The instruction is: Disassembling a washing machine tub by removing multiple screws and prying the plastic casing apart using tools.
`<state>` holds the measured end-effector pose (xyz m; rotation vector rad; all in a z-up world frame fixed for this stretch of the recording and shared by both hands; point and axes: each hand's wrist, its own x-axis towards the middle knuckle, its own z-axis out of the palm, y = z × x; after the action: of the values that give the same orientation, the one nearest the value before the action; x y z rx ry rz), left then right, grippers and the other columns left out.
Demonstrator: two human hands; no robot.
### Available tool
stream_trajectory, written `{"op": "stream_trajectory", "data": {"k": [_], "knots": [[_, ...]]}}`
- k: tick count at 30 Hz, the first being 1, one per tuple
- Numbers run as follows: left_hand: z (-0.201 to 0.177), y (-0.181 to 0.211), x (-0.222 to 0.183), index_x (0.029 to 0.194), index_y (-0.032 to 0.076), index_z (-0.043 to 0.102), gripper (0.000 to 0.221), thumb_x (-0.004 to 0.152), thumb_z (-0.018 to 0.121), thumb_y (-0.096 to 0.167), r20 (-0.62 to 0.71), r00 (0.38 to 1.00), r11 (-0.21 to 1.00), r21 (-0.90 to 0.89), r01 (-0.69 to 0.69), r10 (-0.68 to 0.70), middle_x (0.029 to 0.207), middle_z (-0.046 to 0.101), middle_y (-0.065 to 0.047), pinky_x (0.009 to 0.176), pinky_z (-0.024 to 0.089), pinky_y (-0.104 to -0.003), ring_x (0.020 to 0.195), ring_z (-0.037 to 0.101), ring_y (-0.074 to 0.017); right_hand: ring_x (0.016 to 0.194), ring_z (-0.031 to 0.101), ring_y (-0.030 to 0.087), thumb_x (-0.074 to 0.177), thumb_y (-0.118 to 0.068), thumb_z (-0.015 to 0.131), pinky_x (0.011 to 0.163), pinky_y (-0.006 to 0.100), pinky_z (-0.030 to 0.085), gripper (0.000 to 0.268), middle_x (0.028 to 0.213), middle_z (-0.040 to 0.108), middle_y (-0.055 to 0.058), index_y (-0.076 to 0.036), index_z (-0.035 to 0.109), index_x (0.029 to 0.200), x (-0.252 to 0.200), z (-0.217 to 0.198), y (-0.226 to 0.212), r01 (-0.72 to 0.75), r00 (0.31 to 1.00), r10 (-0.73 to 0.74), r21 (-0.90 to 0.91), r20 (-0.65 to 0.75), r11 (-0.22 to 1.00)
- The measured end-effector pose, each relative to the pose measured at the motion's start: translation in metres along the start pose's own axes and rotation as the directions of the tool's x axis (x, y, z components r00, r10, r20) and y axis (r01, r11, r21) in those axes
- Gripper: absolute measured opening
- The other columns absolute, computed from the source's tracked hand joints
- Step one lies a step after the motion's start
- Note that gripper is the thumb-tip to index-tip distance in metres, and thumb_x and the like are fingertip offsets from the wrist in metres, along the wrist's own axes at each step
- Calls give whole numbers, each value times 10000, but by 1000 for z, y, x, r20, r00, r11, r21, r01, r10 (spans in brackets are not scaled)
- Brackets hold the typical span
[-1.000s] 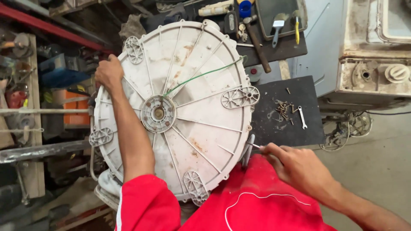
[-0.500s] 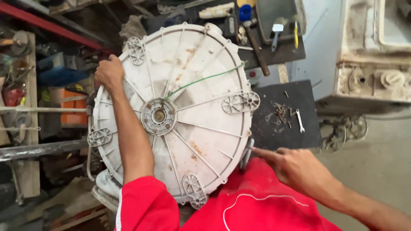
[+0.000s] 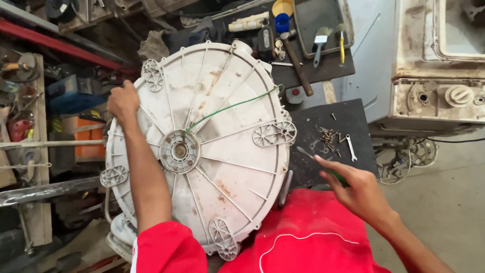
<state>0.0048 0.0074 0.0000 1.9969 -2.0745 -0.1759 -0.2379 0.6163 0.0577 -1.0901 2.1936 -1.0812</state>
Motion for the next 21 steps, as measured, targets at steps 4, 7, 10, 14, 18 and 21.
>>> {"op": "stream_trajectory", "data": {"k": [4, 7, 10, 14, 18, 21], "knots": [[-9, 5, -6, 1161, -71, 726, 678, 921, 390, 467, 39, 999, 998, 57, 3, -5, 1137, 715, -319, 997, 441, -570, 1163, 645, -487, 944, 782, 227, 880, -206, 776, 802, 342, 607, 298, 1070, 824, 9, -254, 806, 1172, 11, 27, 12, 93, 988, -86, 49, -127, 994], [-10, 5, -9, 1157, -86, 723, 696, 923, 383, 475, 59, 998, 998, 57, 5, -9, 1142, 710, -327, 1001, 438, -575, 1173, 635, -489, 928, 776, 292, 871, -154, 773, 776, 381, 611, 238, 1024, 830, 64, -182, 821, 1102, 16, 30, 7, 107, 988, -94, 100, -122, 989], [-7, 4, -8, 1162, -91, 722, 700, 927, 380, 472, 70, 998, 999, 53, 8, -12, 1162, 704, -328, 1011, 434, -575, 1190, 628, -484, 941, 777, 278, 870, -163, 779, 783, 371, 609, 224, 1025, 831, 54, -183, 823, 1089, 16, 35, 10, 97, 987, -79, 131, -138, 987], [-1, 3, -1, 1135, -75, 735, 658, 918, 397, 445, 56, 998, 999, 50, 0, -2, 1114, 716, -330, 996, 434, -587, 1151, 644, -503, 873, 782, 322, 861, -144, 770, 732, 413, 622, 192, 921, 829, 109, -170, 827, 1042, 26, 11, -6, 170, 984, -168, 24, -57, 985], [-3, 10, -3, 1130, -68, 737, 645, 918, 398, 439, 58, 998, 998, 60, 4, -7, 1111, 723, -319, 998, 432, -583, 1155, 646, -500, 681, 756, 327, 889, -189, 707, 619, 454, 607, 180, 748, 783, 83, -262, 779, 1037, 24, -8, -30, 246, 969, -237, -374, 70, 894], [3, 5, 0, 1126, -70, 738, 642, 936, 392, 437, 50, 999, 997, 82, -4, -1, 1102, 720, -333, 994, 436, -588, 1149, 646, -507, 655, 736, 306, 906, -212, 688, 579, 424, 590, 160, 717, 750, 45, -293, 747, 1030, 32, 12, -8, 244, 967, -255, -311, 5, 918]]}}
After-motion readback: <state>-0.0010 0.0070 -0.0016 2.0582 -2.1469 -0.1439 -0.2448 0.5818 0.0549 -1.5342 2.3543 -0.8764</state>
